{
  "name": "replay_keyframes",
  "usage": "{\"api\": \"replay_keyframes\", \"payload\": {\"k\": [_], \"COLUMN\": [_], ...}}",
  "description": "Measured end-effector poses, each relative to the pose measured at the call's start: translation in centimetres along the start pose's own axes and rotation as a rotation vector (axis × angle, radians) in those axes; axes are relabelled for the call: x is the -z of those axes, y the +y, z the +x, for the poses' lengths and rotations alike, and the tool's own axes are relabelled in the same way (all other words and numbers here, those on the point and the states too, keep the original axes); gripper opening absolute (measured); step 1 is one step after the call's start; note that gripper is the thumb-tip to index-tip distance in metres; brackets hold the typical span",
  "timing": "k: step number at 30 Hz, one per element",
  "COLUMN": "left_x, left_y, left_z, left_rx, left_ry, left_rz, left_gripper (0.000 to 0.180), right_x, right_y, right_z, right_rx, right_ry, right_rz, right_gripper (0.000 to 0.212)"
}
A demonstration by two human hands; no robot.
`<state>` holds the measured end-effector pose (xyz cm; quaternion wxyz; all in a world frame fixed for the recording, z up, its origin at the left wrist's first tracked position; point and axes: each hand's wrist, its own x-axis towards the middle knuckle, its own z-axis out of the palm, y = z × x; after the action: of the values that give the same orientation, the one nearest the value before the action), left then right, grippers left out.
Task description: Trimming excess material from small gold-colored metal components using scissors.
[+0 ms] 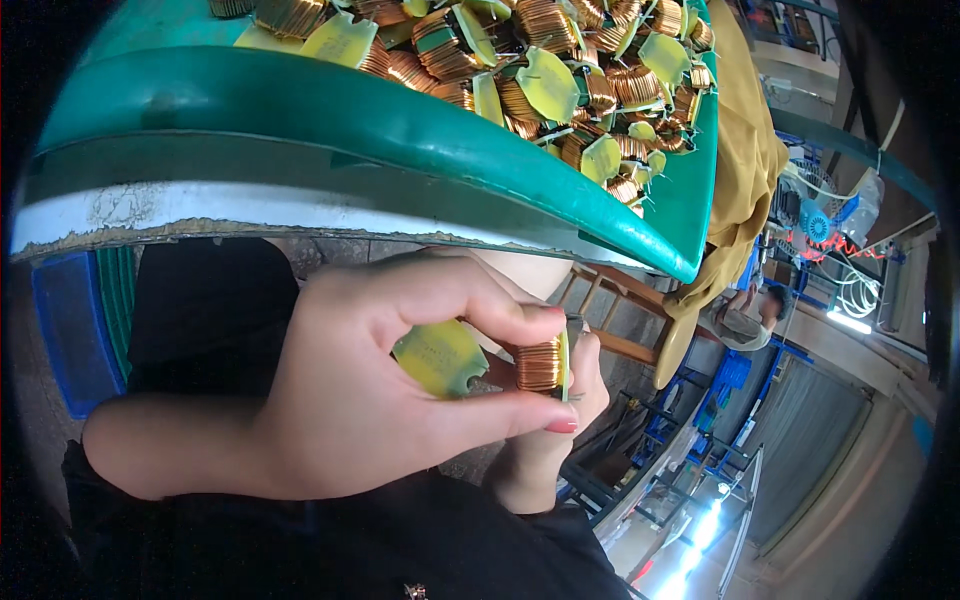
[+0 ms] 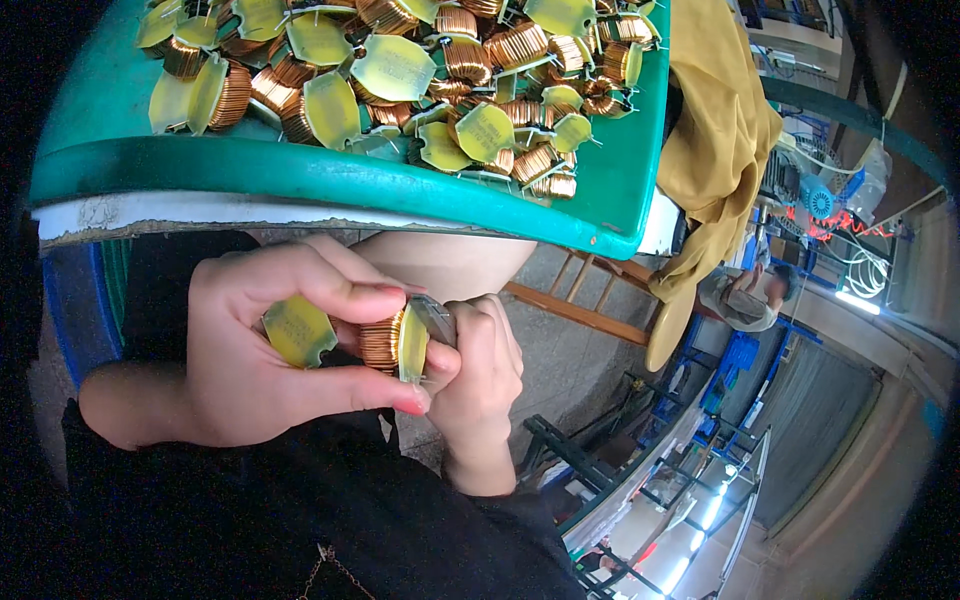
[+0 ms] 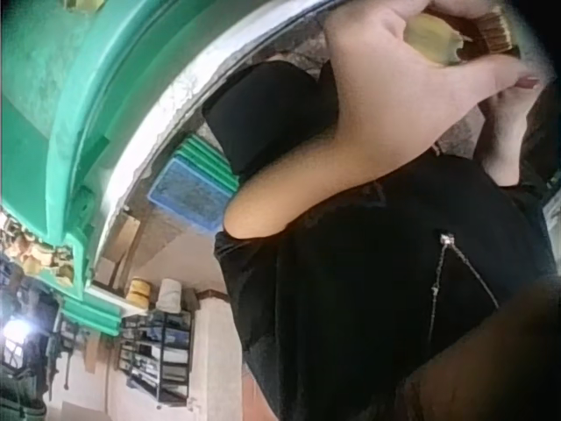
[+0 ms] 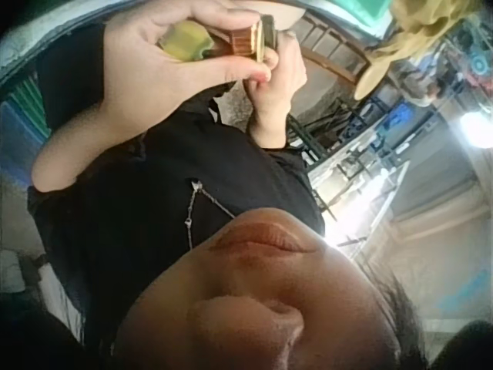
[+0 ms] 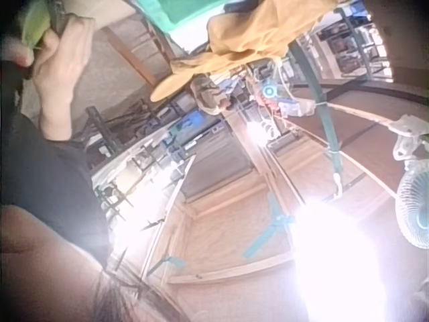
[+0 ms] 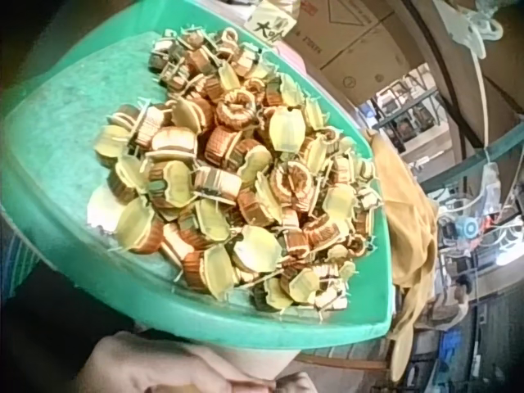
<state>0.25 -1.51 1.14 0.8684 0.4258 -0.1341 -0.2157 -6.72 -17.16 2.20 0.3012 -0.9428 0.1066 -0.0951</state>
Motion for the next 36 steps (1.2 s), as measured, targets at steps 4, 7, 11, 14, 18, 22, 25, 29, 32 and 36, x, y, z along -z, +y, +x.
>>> {"api": "replay_keyframes", "payload": {"k": [4, 7, 11, 14, 18, 22, 25, 29, 32, 36], "left_x": [0.1, 0.1, 0.3, 0.4, 0.4, 0.4, 0.3, 0.5, 0.7, 0.5], "left_y": [0.2, 0.3, 0.3, 0.0, 0.0, 0.3, 0.3, 0.1, 0.0, 0.2], "left_z": [0.3, 0.5, 0.4, 0.4, 0.4, 0.3, 0.2, 0.3, 0.4, 0.6], "left_rx": [-0.034, -0.087, -0.100, -0.112, -0.124, -0.113, -0.085, -0.116, -0.154, -0.177], "left_ry": [-0.030, -0.073, -0.060, -0.076, -0.091, -0.102, -0.102, -0.108, -0.110, -0.142], "left_rz": [0.045, 0.108, 0.097, 0.108, 0.119, 0.113, 0.095, 0.097, 0.110, 0.068], "left_gripper": [0.049, 0.050, 0.052, 0.051, 0.051, 0.051, 0.051, 0.051, 0.052, 0.052], "right_x": [-0.1, 0.2, 0.6, 0.8, 1.1, 1.3, 1.4, 1.3, 1.0, 1.5], "right_y": [-0.4, -0.4, 0.6, 0.6, 0.1, -0.2, -0.3, -0.1, 0.1, -0.3], "right_z": [-0.2, -0.4, -0.5, -0.2, 0.2, 0.5, 0.6, 0.7, 0.8, 0.5], "right_rx": [-0.045, -0.058, 0.234, 0.283, 0.342, 0.361, 0.387, 0.399, 0.403, 0.379], "right_ry": [0.057, 0.131, -0.052, -0.056, -0.061, -0.060, -0.048, -0.038, -0.034, -0.024], "right_rz": [0.309, 0.601, 0.283, 0.247, 0.200, 0.157, 0.144, 0.151, 0.166, 0.139], "right_gripper": [0.044, 0.043, 0.042, 0.043, 0.045, 0.046, 0.048, 0.049, 0.050, 0.050]}}
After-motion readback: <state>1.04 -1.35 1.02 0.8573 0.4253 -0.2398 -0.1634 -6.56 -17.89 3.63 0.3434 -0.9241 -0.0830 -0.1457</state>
